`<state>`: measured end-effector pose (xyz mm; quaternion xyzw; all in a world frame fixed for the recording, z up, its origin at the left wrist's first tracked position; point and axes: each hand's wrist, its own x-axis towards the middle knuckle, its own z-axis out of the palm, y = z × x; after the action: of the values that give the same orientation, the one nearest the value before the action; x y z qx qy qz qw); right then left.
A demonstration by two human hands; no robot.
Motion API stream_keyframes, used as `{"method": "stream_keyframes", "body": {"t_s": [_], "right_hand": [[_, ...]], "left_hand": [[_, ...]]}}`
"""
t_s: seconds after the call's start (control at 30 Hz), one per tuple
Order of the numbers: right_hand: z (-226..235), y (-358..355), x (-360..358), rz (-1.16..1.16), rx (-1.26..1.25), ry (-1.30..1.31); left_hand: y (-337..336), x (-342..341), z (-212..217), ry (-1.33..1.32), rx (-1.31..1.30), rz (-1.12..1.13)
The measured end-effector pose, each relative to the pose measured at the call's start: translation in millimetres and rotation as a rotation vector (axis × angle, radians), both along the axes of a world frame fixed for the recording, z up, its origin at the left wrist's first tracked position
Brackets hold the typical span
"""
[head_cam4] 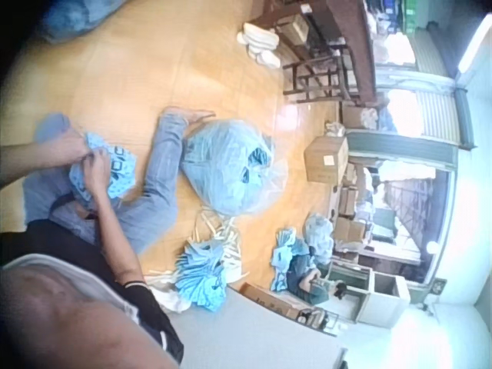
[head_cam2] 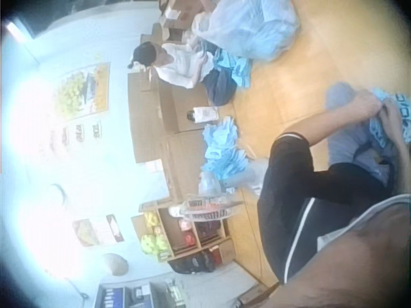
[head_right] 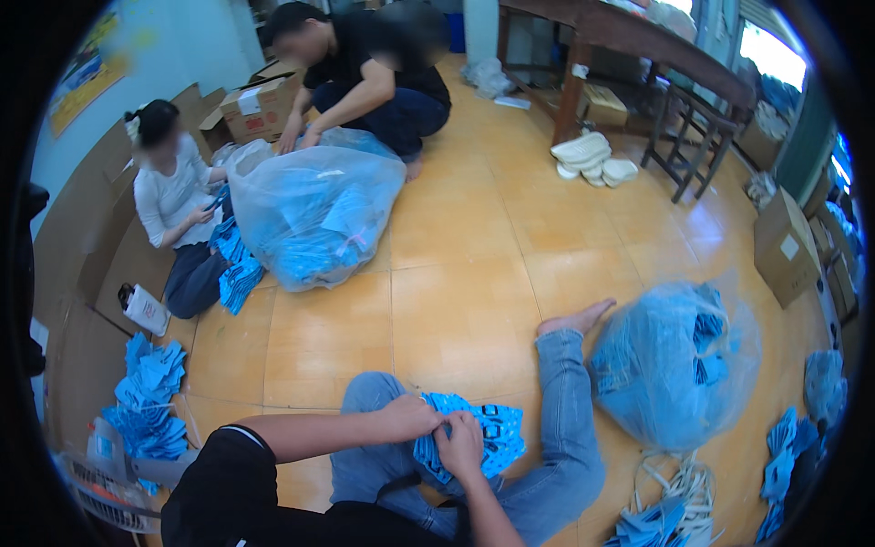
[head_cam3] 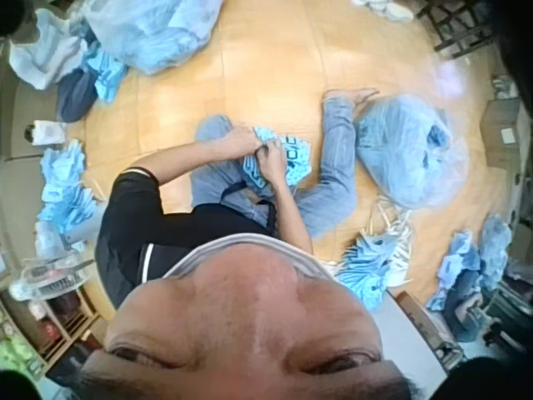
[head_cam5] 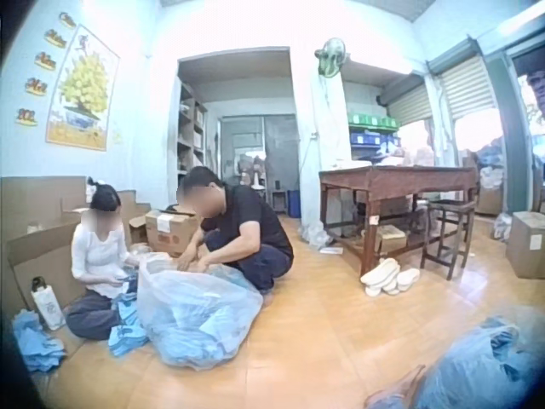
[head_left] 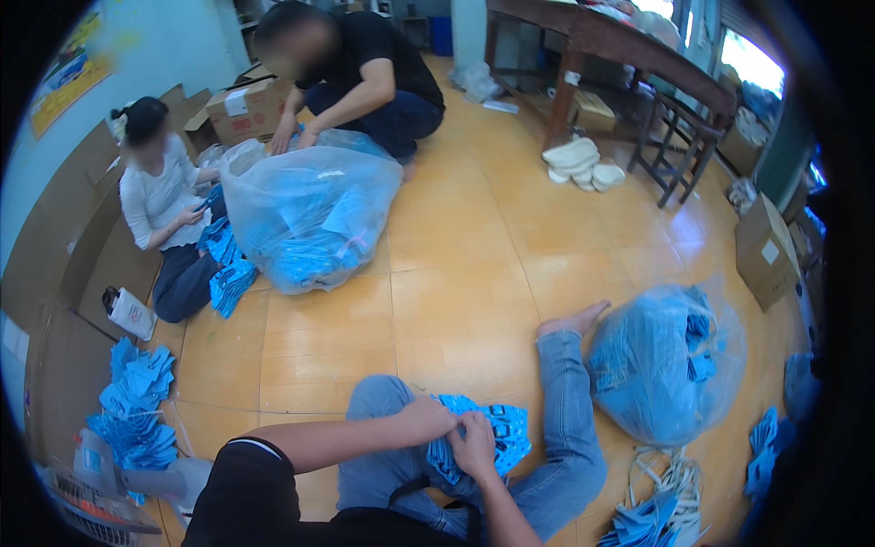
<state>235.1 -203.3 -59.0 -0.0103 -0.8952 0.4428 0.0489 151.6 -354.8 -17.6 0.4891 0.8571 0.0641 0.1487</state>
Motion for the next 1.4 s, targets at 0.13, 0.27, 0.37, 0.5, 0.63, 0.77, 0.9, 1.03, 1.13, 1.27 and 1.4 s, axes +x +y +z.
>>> {"method": "stream_keyframes", "body": {"t_s": [0.13,0.27,0.37,0.5,0.63,0.77,0.9,1.03,1.13,1.27,1.4], "right_hand": [[1,-4,-1,-0.035,-0.007,0.044],[3,-8,1,0.001,-0.003,0.043],[6,-8,-1,0.016,0.002,0.031],[8,-4,-3,0.033,-0.036,-0.015],[7,-3,-2,0.052,0.017,-0.011],[5,-4,0,0.019,0.001,-0.018],[3,-8,-1,-0.008,-0.033,0.016],[4,-10,-2,-0.003,-0.006,0.034],[6,-8,-2,0.015,-0.006,0.029],[8,-6,-3,0.018,-0.012,0.019],[9,-8,-1,0.003,-0.025,-0.014]], "left_hand": [[-4,4,3,-0.109,0.105,0.194],[-11,18,5,-0.187,0.235,0.566],[-13,24,4,-0.229,0.356,0.644],[-11,20,1,-0.100,0.318,0.380],[-3,4,-1,-0.050,0.165,0.106],[5,-10,-3,-0.046,0.060,-0.046],[-4,2,-4,-0.058,0.220,0.197],[-10,20,-3,-0.215,0.228,0.634],[-14,19,-4,-0.187,0.284,0.519],[-15,5,-7,-0.128,0.256,0.254],[-6,-7,-4,-0.132,0.093,0.088]]}}
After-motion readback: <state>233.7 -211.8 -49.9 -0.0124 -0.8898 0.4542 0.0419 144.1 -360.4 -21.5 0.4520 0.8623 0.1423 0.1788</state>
